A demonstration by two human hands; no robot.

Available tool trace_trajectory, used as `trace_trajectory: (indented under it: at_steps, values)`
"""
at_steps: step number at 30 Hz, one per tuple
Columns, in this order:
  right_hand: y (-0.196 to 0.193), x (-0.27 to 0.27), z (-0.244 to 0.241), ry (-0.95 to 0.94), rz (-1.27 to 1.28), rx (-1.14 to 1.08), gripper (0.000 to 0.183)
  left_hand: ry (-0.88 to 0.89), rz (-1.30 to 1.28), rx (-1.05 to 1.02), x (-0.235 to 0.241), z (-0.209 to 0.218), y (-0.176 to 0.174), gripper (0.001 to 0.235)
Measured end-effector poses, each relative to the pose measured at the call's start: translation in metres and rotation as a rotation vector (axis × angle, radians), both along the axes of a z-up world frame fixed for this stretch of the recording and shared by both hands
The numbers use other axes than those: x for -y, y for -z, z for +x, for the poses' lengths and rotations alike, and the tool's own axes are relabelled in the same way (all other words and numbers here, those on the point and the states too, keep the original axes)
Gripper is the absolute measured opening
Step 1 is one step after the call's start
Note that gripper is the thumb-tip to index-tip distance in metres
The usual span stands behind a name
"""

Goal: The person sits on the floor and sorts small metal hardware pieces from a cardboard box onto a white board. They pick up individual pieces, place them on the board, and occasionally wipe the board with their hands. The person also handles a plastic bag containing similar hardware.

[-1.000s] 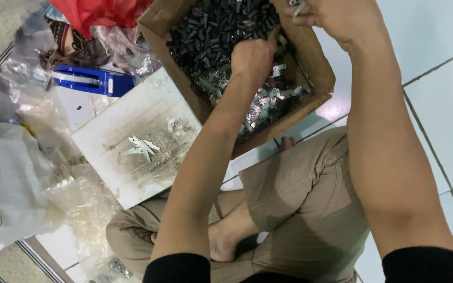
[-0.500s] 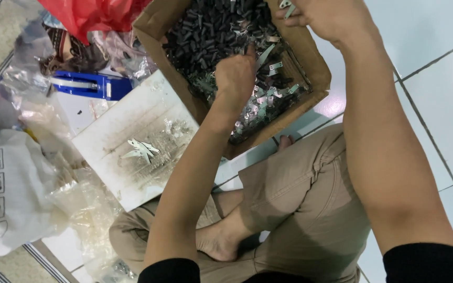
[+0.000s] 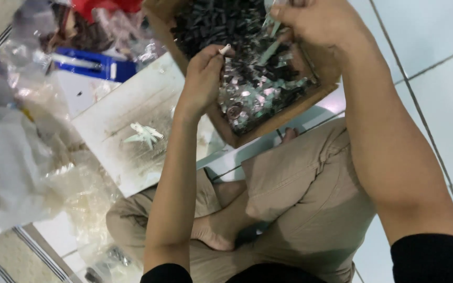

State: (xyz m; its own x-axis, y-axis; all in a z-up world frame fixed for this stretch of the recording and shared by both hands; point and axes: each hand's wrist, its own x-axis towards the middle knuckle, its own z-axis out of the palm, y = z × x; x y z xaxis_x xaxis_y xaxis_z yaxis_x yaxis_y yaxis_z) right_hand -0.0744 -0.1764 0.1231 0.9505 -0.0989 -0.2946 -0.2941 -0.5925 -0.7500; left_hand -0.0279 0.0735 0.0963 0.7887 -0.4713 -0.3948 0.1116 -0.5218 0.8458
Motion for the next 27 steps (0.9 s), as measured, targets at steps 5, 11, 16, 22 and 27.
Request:
trace_trajectory:
  at_steps: [5,11,16,22,27]
  values:
    - [0.012,-0.071,0.009,-0.087,0.496,0.000,0.005,-0.433,-0.387,-0.168,-0.052,-0.020,-0.021,0.023]
    - [0.032,-0.152,0.014,-0.345,0.189,-0.011,0.021,-0.600,-0.177,0.096,-0.152,-0.036,-0.004,0.016]
    - [0.000,-0.219,0.014,-0.362,0.010,-0.128,0.042,-0.687,0.126,-0.025,-0.194,-0.055,-0.045,0.030]
    - [-0.027,-0.275,0.001,-0.330,0.004,-0.303,0.027,-0.697,0.133,-0.039,-0.206,-0.069,-0.036,0.030]
    - [-0.094,-0.266,-0.023,-0.321,-0.093,-0.048,0.050,-0.658,0.213,0.080,-0.217,-0.083,-0.054,0.043]
